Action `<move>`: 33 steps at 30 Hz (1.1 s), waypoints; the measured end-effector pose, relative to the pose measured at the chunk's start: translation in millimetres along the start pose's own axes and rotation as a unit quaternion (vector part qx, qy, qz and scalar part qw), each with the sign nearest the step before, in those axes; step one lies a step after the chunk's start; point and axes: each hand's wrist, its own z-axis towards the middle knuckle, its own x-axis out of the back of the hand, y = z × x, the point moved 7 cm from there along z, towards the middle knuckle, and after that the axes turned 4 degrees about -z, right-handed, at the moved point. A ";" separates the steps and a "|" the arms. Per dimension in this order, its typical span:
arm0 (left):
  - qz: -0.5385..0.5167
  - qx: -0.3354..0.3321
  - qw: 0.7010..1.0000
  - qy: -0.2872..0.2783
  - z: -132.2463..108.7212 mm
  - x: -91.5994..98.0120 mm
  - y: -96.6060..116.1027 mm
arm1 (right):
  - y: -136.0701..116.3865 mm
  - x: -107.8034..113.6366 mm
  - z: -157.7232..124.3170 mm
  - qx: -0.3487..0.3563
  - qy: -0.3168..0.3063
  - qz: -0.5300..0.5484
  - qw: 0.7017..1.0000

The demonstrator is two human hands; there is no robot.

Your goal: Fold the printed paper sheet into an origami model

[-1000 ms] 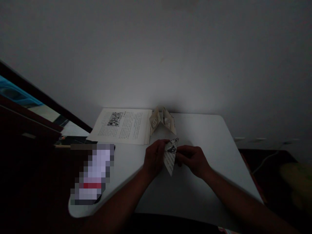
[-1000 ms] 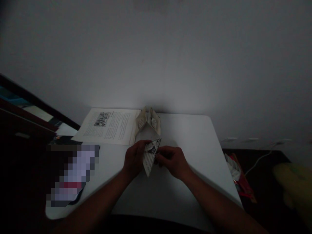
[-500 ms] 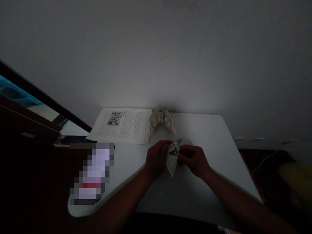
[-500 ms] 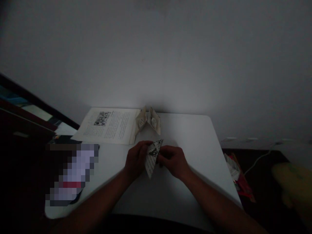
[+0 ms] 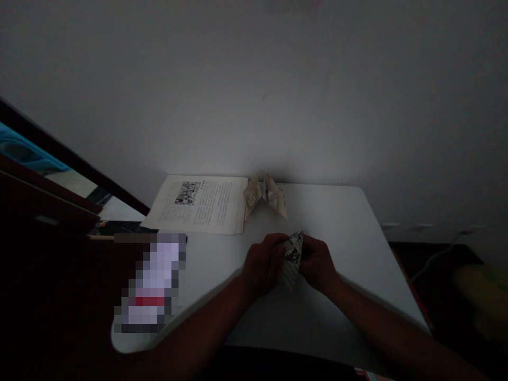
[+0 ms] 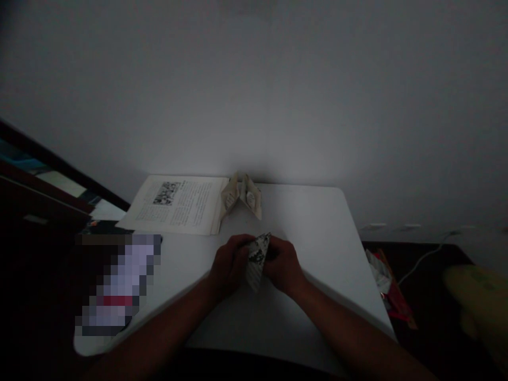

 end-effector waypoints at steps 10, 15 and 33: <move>0.056 -0.037 0.996 -0.052 -0.3 -3.9 11.4 | 1.3 10.0 1.4 -0.022 0.069 -0.100 0.992; -0.007 -0.024 0.997 -0.071 0.9 -6.8 10.1 | -0.2 9.3 4.6 -0.027 0.057 -0.108 0.992; -0.221 0.168 0.961 -0.011 8.4 -0.5 -26.4 | 7.2 10.5 9.3 -0.037 -0.051 0.125 0.990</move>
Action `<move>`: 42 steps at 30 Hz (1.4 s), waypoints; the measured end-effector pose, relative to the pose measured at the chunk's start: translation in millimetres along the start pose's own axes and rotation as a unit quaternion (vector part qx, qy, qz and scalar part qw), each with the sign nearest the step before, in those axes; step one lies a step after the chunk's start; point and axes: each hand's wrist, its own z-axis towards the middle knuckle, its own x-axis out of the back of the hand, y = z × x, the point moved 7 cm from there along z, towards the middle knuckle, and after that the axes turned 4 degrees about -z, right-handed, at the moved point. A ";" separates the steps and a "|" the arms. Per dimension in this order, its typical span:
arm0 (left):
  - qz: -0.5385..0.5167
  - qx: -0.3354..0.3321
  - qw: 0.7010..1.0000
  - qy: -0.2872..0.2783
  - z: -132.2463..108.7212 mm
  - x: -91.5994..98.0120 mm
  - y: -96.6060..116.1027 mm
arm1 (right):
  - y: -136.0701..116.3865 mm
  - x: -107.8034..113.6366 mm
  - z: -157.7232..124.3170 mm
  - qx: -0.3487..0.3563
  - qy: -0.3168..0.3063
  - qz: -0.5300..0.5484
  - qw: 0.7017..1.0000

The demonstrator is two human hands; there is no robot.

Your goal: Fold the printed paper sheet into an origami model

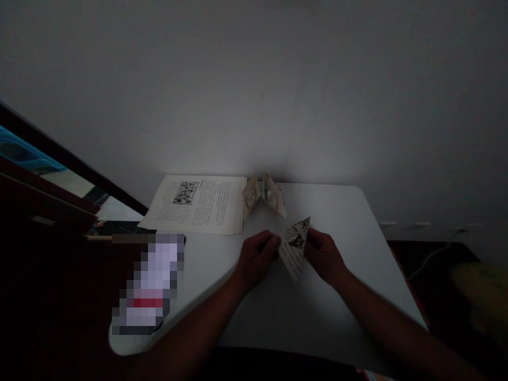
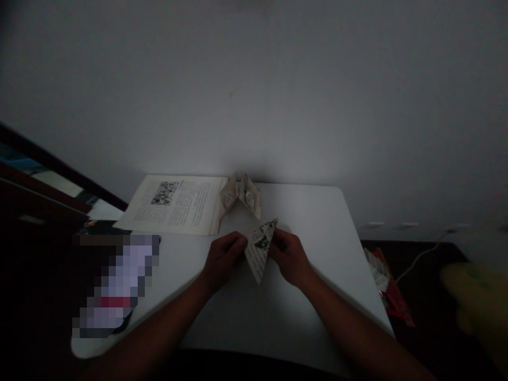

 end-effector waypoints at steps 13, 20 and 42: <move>-0.052 0.013 0.997 -0.057 -0.6 -2.8 -6.5 | 1.1 -3.2 -4.1 -0.028 -0.042 -0.039 0.998; -0.079 0.078 0.976 -0.186 -7.6 -21.7 -4.5 | 8.3 -15.3 -8.8 -0.048 -0.145 -0.026 0.988; -0.186 0.160 0.946 -0.212 -10.3 -26.8 -19.3 | 8.6 -13.0 -11.4 -0.112 -0.104 0.074 0.985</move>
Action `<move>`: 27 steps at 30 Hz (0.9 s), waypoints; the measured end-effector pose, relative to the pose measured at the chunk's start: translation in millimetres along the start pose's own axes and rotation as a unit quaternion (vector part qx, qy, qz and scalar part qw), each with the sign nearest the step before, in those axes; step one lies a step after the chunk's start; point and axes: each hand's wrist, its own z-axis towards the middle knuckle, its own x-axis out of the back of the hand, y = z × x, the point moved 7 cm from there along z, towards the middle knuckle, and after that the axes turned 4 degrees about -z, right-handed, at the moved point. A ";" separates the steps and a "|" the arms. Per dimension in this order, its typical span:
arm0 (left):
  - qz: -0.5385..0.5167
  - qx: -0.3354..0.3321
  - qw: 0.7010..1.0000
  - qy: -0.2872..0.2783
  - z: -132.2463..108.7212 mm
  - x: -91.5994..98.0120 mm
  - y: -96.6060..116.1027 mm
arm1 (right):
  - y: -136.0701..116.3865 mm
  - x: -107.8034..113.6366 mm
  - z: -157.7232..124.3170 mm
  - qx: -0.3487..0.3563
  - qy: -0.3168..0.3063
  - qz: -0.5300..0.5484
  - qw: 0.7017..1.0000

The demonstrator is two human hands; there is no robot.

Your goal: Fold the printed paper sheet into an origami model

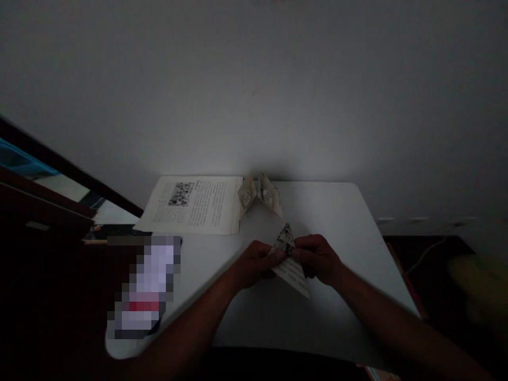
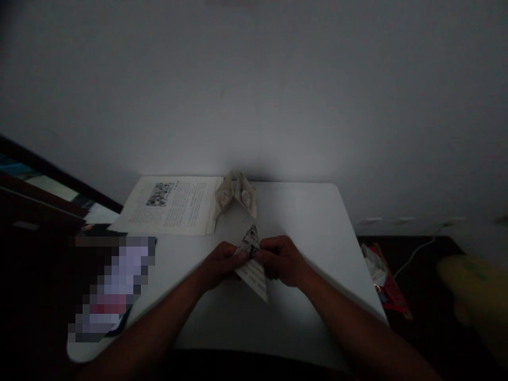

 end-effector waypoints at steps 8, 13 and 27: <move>0.108 -0.094 0.986 0.090 -0.7 9.7 23.2 | 2.8 -8.5 -0.1 0.003 -0.060 -0.024 0.998; 0.109 -0.109 0.977 0.147 -0.7 17.2 26.3 | 11.2 -16.7 0.5 -0.025 -0.100 -0.021 0.994; 0.074 -0.089 0.989 0.091 -0.9 10.9 19.5 | 12.0 -16.8 -0.7 -0.028 -0.093 -0.050 0.994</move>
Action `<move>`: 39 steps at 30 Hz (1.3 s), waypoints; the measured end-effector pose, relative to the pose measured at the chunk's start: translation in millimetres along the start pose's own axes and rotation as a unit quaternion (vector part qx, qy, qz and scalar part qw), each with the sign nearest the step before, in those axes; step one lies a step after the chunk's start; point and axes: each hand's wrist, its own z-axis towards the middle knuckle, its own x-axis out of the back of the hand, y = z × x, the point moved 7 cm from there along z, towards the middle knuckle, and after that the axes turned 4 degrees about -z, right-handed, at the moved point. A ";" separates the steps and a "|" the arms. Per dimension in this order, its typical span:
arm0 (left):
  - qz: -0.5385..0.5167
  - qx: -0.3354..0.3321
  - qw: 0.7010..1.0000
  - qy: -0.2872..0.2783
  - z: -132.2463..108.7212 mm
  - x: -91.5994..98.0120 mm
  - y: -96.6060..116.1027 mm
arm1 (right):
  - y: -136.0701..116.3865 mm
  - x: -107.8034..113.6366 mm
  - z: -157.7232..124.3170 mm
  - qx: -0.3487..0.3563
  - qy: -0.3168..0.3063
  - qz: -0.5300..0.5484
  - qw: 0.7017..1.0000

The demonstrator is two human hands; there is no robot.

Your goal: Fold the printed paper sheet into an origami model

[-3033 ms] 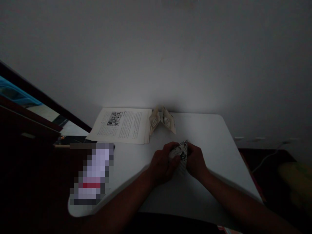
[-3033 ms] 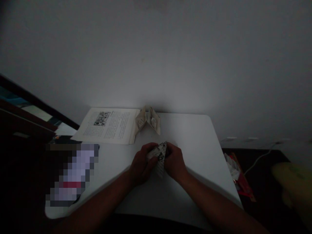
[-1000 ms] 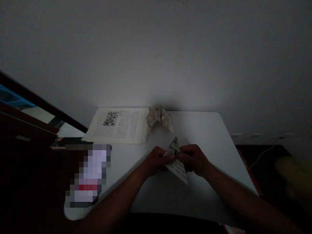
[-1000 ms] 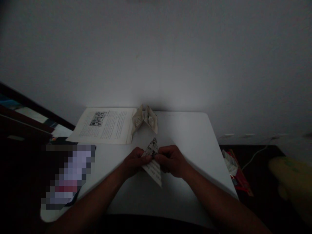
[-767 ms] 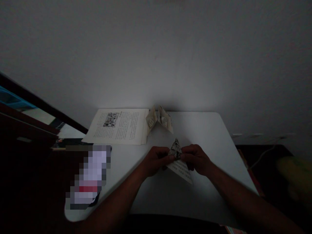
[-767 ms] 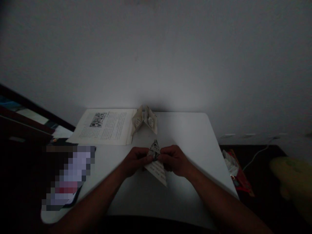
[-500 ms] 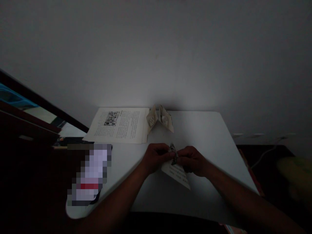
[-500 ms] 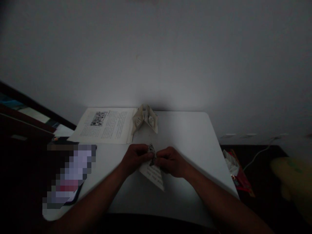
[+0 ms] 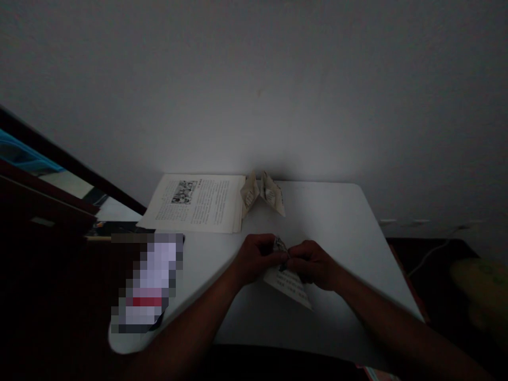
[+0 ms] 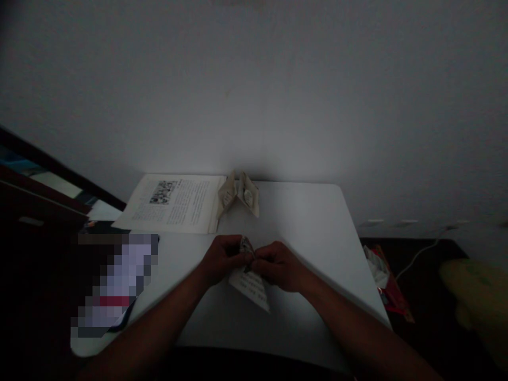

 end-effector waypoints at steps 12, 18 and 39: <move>-0.072 -0.010 0.997 0.024 0.6 1.7 1.8 | -3.4 -5.0 3.2 0.015 0.008 0.010 1.000; -0.123 -0.018 0.988 0.094 1.1 13.7 2.4 | 0.0 -5.2 4.6 0.010 0.007 0.007 1.000; 0.034 -0.034 0.992 0.120 -0.4 11.9 3.7 | -5.5 -1.6 5.6 0.053 0.021 -0.090 0.994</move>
